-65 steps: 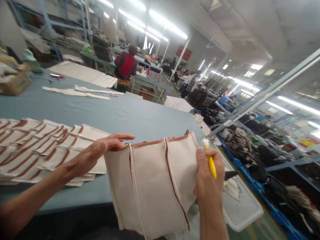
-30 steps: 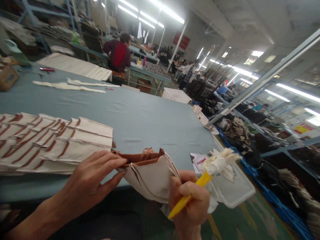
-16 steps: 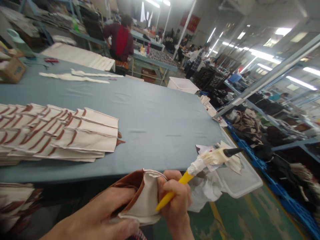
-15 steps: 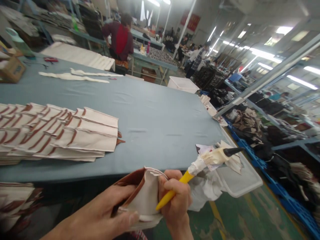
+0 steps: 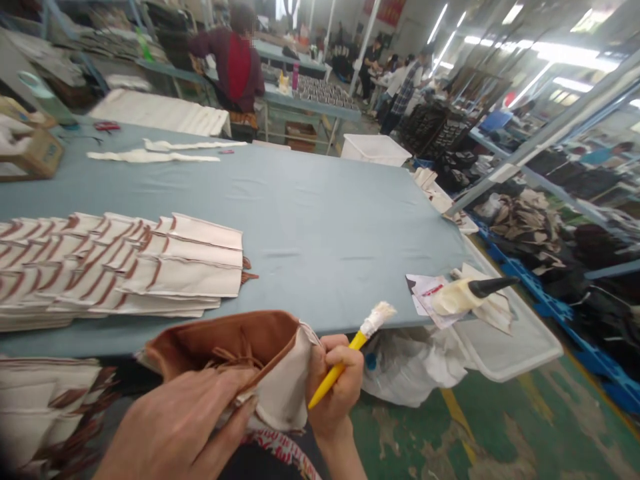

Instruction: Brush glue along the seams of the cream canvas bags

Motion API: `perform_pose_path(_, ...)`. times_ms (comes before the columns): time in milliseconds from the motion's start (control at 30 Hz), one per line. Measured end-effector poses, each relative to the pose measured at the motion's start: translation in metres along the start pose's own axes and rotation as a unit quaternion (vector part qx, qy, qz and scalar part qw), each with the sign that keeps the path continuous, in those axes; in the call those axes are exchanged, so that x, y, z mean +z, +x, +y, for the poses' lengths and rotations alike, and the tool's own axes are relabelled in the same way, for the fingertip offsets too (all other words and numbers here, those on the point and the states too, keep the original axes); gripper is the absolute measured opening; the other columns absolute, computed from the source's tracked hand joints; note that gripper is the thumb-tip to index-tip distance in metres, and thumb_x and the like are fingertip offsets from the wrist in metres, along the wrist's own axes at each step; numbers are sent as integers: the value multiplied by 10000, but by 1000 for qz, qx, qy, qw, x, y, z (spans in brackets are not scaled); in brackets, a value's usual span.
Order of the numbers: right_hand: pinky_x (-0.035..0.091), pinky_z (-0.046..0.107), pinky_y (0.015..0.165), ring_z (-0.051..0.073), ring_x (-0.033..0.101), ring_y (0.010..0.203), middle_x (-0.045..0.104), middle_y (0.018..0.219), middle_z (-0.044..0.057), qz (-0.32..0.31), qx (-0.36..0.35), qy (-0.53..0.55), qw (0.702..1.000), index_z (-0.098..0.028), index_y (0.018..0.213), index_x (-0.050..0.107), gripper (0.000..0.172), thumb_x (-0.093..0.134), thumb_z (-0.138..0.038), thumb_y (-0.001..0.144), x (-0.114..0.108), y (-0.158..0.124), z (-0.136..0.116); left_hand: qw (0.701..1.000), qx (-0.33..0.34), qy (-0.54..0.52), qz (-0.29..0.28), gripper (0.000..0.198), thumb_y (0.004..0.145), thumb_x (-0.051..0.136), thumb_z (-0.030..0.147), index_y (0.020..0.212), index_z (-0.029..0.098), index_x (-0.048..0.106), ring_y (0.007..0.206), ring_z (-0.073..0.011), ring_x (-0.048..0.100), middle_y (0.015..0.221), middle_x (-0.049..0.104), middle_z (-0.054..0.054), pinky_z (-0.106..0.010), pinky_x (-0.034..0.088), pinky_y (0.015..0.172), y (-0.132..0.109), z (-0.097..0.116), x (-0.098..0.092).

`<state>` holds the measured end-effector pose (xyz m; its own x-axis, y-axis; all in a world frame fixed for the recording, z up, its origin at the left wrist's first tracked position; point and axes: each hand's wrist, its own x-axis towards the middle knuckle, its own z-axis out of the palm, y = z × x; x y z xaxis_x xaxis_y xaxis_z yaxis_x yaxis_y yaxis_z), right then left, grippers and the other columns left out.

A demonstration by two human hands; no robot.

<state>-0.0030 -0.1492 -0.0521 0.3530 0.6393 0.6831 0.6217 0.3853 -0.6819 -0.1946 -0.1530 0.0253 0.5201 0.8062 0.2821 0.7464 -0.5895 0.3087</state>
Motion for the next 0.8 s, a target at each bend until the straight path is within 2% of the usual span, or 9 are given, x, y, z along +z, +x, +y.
perform_pose_path(67, 472, 231, 591, 115, 568, 592, 559, 754, -67, -6, 13, 13, 1000, -270, 924, 418, 232, 587, -184, 1058, 6, -4, 1, 1000, -25, 16, -5, 171, 939, 534, 138, 887, 252, 651, 567, -265, 740, 675, 750, -6, -376, 504, 521, 1, 2, -2)
perform_pose_path(133, 468, 218, 584, 110, 567, 587, 556, 750, -73, -15, 20, 26, 999, -270, 935, 425, 223, 588, -179, 1057, 9, -6, 4, 998, -49, -5, -26, 190, 931, 517, 126, 853, 259, 628, 543, -253, 735, 648, 734, 10, -370, 470, 499, 2, 4, -1)
perform_pose_path(333, 488, 204, 595, 104, 573, 595, 547, 750, -75, -35, 6, 56, 998, -271, 953, 434, 212, 588, -176, 1063, 10, 1, 9, 985, -86, -103, -111, 145, 941, 570, 170, 897, 262, 673, 746, -217, 757, 870, 740, 9, -320, 484, 622, 7, 3, -5)
perform_pose_path(433, 495, 201, 583, 105, 583, 592, 560, 742, -66, -61, -21, 76, 995, -270, 931, 452, 213, 605, -203, 1062, 7, 10, 7, 973, -94, -170, -123, 105, 951, 622, 223, 958, 257, 721, 934, -225, 737, 1004, 749, -11, -315, 516, 796, 16, -7, -10)
perform_pose_path(500, 489, 201, 561, 107, 582, 571, 571, 713, -67, -86, -40, 93, 991, -271, 912, 470, 213, 619, -226, 1058, 5, 18, 4, 961, -101, -226, -123, 110, 965, 618, 269, 977, 242, 724, 965, -223, 710, 1005, 755, -19, -306, 512, 846, 23, -15, -11)
perform_pose_path(667, 454, 213, 522, 121, 584, 544, 607, 668, -65, -182, -101, 137, 968, -274, 925, 527, 178, 653, -224, 1041, -5, 40, -3, 910, -147, -351, -164, 243, 1003, 501, 325, 871, 203, 665, 821, -183, 622, 878, 696, -6, -264, 478, 754, 32, -25, -8)
perform_pose_path(800, 463, 218, 532, 120, 613, 557, 658, 715, -44, -207, -119, 129, 962, -263, 931, 560, 148, 662, -237, 1035, -7, 50, 2, 873, -165, -420, -184, 268, 1000, 464, 348, 863, 192, 634, 764, -165, 528, 828, 606, 4, -254, 444, 701, 35, -26, -1)
